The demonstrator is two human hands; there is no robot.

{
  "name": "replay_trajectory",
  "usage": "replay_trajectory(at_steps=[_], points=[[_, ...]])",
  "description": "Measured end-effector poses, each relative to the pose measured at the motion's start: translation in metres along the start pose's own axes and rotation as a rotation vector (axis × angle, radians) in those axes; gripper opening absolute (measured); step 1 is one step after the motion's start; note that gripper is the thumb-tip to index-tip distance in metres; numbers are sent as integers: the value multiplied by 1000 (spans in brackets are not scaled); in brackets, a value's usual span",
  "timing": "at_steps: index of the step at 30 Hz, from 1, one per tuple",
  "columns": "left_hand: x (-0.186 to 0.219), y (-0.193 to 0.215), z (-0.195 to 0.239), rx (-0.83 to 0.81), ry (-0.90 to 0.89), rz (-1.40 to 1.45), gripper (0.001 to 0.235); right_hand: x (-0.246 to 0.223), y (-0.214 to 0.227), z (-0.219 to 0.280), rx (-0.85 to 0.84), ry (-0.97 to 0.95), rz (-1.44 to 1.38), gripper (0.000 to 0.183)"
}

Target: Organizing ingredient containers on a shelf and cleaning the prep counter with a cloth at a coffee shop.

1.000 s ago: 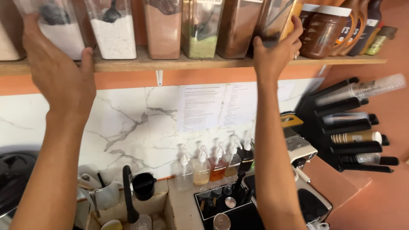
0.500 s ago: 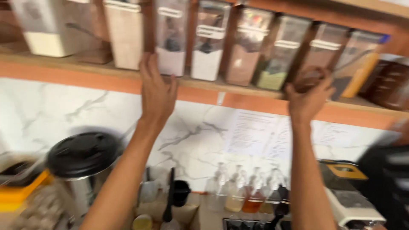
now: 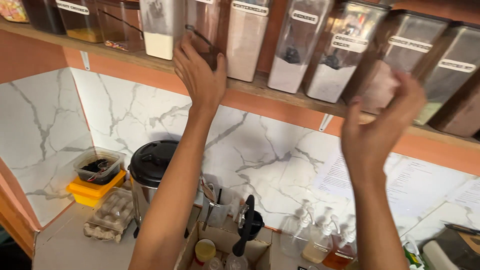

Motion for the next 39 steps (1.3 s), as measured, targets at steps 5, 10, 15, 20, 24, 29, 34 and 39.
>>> replay_trajectory(at_steps=[5,10,15,20,24,29,34,39], points=[[-28,7,-11,-143,-46,-52,107,-96,-56,3,-220,0,-387,52],[-29,4,-21,-295,35,-60,119,-161,-112,-1,-234,-51,-358,67],[-25,10,-27,-320,104,-66,126,-180,-162,-6,-173,-137,-307,89],[-38,11,-27,-285,37,-37,120,-180,-176,-11,-191,-158,-278,114],[-35,31,-35,-293,93,28,113,-188,-177,-13,-261,-174,-241,112],[-55,74,-63,-53,-145,31,72,-183,-178,-8,-276,-163,-204,111],[-98,67,-73,-141,-61,-132,97,-189,-175,-14,-254,-136,-165,114],[-106,61,-72,-223,15,-124,105,-192,-172,-14,-301,-165,-163,118]])
Point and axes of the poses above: each hand's wrist, its own z-axis away from the middle knuckle, its own y-axis out of the back of the hand, x = y × z, the point moved 3 cm from there along -z, towards the middle knuckle, and after that the axes turned 14 degrees about z, right-handed, at the moved point
